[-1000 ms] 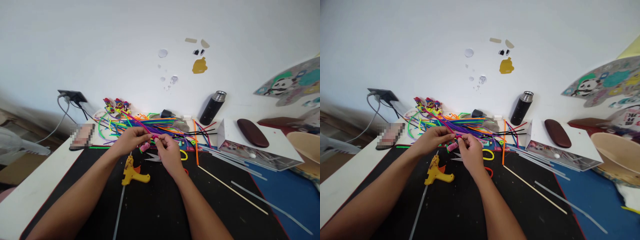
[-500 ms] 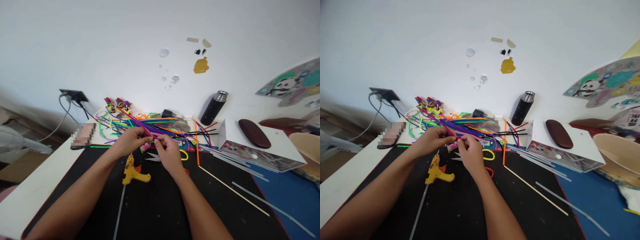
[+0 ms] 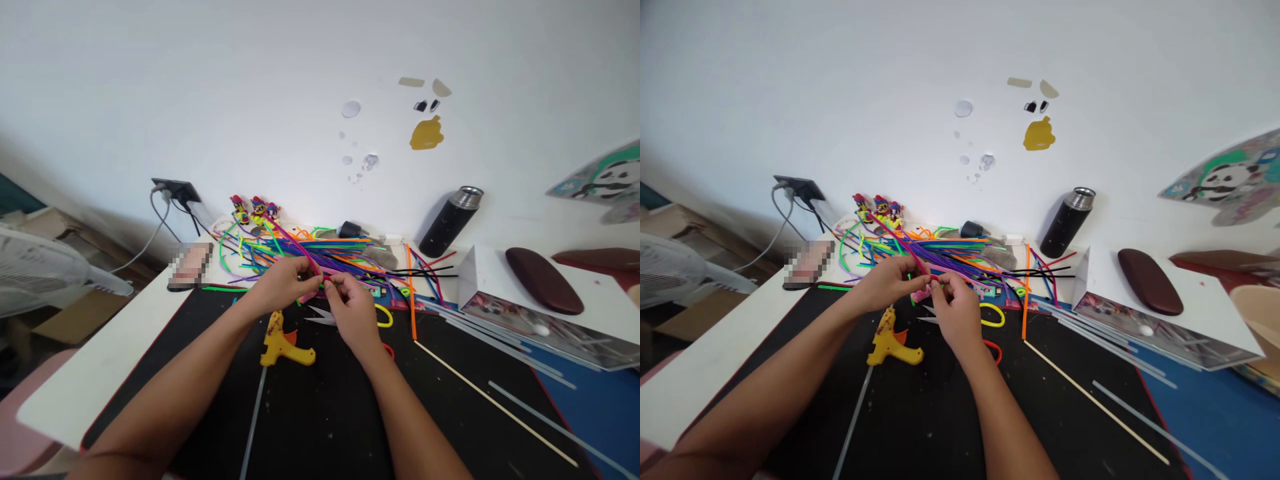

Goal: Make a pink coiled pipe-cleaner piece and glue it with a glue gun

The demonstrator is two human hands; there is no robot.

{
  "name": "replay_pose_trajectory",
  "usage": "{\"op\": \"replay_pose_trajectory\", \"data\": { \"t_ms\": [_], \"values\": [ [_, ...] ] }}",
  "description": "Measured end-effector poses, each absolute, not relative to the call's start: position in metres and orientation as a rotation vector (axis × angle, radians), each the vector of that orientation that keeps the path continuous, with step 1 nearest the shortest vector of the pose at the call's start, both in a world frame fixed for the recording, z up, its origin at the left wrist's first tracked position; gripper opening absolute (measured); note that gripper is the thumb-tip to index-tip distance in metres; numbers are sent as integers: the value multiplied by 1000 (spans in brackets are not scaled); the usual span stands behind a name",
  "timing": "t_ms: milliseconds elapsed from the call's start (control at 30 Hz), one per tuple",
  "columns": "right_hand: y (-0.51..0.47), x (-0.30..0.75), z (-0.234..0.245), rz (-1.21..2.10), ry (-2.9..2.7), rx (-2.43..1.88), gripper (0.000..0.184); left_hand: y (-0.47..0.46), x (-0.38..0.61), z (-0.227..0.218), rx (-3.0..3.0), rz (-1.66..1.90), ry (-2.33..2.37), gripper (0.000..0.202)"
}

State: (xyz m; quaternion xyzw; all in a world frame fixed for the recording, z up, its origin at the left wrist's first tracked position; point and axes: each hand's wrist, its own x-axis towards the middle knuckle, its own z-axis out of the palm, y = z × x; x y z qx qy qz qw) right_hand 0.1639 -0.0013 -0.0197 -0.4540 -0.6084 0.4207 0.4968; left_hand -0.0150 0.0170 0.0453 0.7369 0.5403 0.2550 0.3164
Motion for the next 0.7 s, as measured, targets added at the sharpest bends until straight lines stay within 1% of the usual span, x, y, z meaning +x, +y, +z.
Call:
{"op": "replay_pose_trajectory", "data": {
  "t_ms": [133, 233, 367, 533, 700],
  "values": [
    [-2, 164, -18, 1192, -1307, -1048, 31, 17, -7, 38, 1732, 792, 1349, 30],
    [-2, 165, -15, 1264, -1202, -1016, 37, 16, -1, 35, 1606, 832, 1305, 31],
    [-1, 166, -14, 1220, -1177, -1019, 38, 16, 4, 39, 1692, 874, 1310, 26],
    [-1, 167, -14, 1133, -1210, -1079, 37, 27, 1, 44, 1839, 744, 1282, 19],
    [-5, 164, -11, 1094, -1250, -1175, 44, 39, -8, 39, 1880, 663, 1218, 16]
  ]
}}
